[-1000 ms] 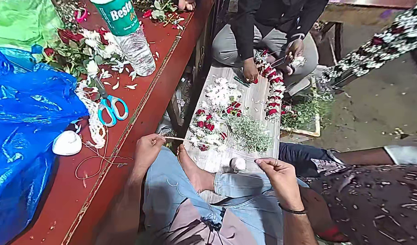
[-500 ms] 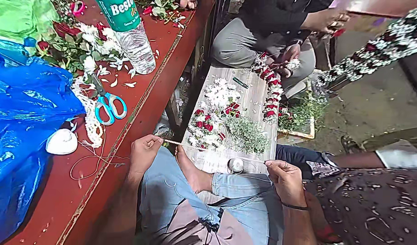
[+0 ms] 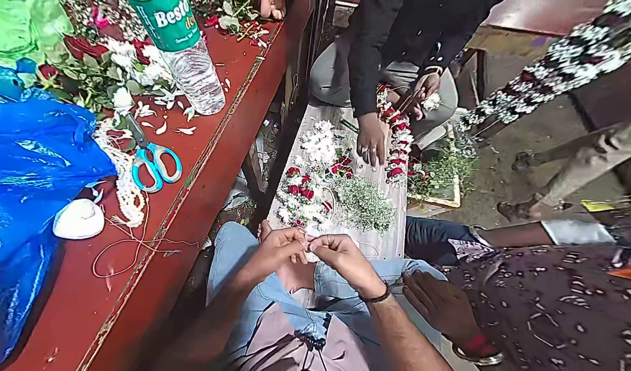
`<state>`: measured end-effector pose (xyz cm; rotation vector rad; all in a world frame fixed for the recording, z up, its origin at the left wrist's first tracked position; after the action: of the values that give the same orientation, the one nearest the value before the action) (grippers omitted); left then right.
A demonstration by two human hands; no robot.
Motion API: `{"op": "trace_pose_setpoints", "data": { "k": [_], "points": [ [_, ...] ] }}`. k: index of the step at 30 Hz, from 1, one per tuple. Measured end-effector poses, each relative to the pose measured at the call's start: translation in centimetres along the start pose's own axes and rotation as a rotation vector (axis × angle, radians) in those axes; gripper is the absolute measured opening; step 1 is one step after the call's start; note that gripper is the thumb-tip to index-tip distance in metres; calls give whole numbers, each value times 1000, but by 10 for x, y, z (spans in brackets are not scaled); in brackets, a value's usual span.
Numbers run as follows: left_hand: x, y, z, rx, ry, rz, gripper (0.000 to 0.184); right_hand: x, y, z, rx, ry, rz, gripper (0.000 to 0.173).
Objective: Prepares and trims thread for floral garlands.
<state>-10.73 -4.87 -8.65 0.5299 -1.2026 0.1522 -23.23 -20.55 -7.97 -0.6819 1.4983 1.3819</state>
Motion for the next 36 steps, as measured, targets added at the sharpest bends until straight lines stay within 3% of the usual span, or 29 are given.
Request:
{"op": "trace_pose_setpoints", "data": {
  "k": [3, 7, 11, 16, 19, 24, 27, 32, 36],
  "points": [
    [-5, -1, 4, -30, -173, 85, 22, 2, -5, 9, 33, -182, 92, 25],
    [-2, 4, 3, -60, -460, 192, 24, 12, -1, 14, 137, -332, 143, 15],
    [4, 11, 5, -118, -545, 209, 30, 21, 1, 19, 195, -395, 130, 12],
    [8, 16, -7, -1, -263, 52, 23, 25, -3, 15, 149, -437, 80, 17],
    [11, 16, -13, 123, -5, -122, 19, 26, -5, 11, 113, -260, -44, 13],
    [-2, 13, -8, 8, 78, -262, 22, 32, -8, 20, 101, -168, -181, 8],
    [-10, 12, -4, -45, 120, -236, 21, 36, -7, 22, 123, -206, -225, 11],
    [-9, 13, 0, 29, 139, -173, 14, 36, -2, 23, 182, -242, -281, 13],
    [-11, 11, 6, 219, -36, 43, 8, 34, -2, 26, 208, -269, -297, 13]
  ]
}}
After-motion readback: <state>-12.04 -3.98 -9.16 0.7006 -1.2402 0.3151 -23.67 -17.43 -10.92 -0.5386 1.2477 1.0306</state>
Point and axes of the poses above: each hand's wrist, its own y-axis away from the middle knuckle, its own z-axis out of the palm, x = y × z, the point moved 2 cm from there along -y, towards the middle knuckle, and after that the axes turned 1 degree about z, right-handed, at the moved point
